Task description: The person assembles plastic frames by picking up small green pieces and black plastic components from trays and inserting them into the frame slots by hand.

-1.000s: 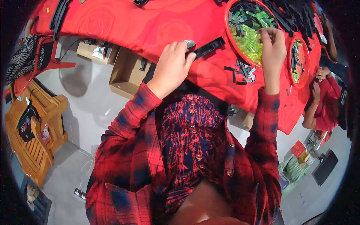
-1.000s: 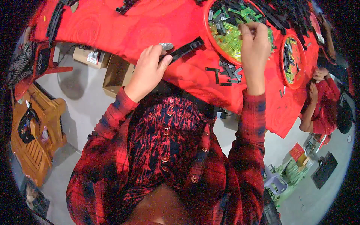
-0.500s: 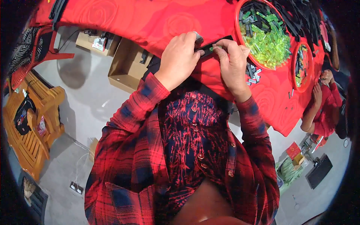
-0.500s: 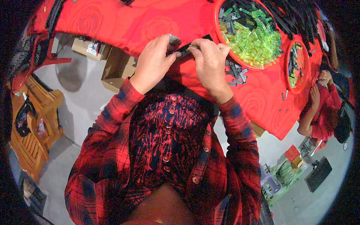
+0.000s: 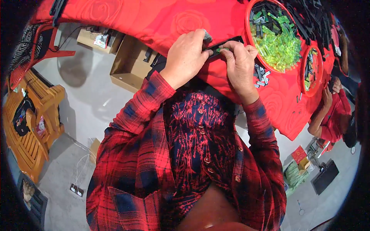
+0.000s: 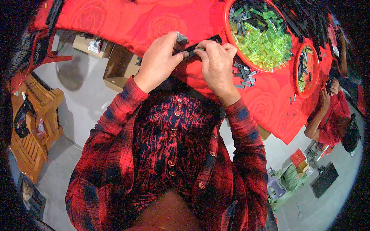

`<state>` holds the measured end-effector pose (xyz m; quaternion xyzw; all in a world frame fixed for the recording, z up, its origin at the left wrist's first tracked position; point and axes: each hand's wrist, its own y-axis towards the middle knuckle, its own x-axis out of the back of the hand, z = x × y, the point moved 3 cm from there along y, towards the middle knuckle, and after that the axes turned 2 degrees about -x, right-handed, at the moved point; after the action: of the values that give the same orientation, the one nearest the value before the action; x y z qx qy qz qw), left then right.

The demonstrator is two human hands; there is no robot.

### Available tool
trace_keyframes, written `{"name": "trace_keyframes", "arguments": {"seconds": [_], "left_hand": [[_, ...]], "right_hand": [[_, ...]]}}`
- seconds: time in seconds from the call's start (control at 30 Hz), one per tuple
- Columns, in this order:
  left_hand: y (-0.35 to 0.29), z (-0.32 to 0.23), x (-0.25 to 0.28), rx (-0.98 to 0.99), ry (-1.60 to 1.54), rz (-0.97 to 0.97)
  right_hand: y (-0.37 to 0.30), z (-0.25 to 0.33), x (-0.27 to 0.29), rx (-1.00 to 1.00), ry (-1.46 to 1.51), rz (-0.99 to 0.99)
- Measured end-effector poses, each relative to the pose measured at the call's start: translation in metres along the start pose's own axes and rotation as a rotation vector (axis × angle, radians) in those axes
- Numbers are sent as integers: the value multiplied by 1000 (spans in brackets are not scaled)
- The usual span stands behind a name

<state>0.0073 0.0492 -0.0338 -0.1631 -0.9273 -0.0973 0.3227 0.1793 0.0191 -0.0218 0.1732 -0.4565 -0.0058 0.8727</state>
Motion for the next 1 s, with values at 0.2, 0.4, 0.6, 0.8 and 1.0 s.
{"name": "trace_keyframes", "arguments": {"seconds": [0.2,0.4,0.6,0.8,1.0], "left_hand": [[2,1,1,39,-54,18],[0,4,-4,45,-51,-6],[-1,3,-3,29,-36,-12],[-1,2,0,6,-32,-7],[0,3,-1,25,-36,-5]], "right_hand": [[-1,0,-4,60,-26,-37],[-3,3,-7,84,-78,-55],[0,5,-2,50,-67,-16],[-7,3,-6,-40,-17,-82],[-7,0,-8,-71,12,-72]]}}
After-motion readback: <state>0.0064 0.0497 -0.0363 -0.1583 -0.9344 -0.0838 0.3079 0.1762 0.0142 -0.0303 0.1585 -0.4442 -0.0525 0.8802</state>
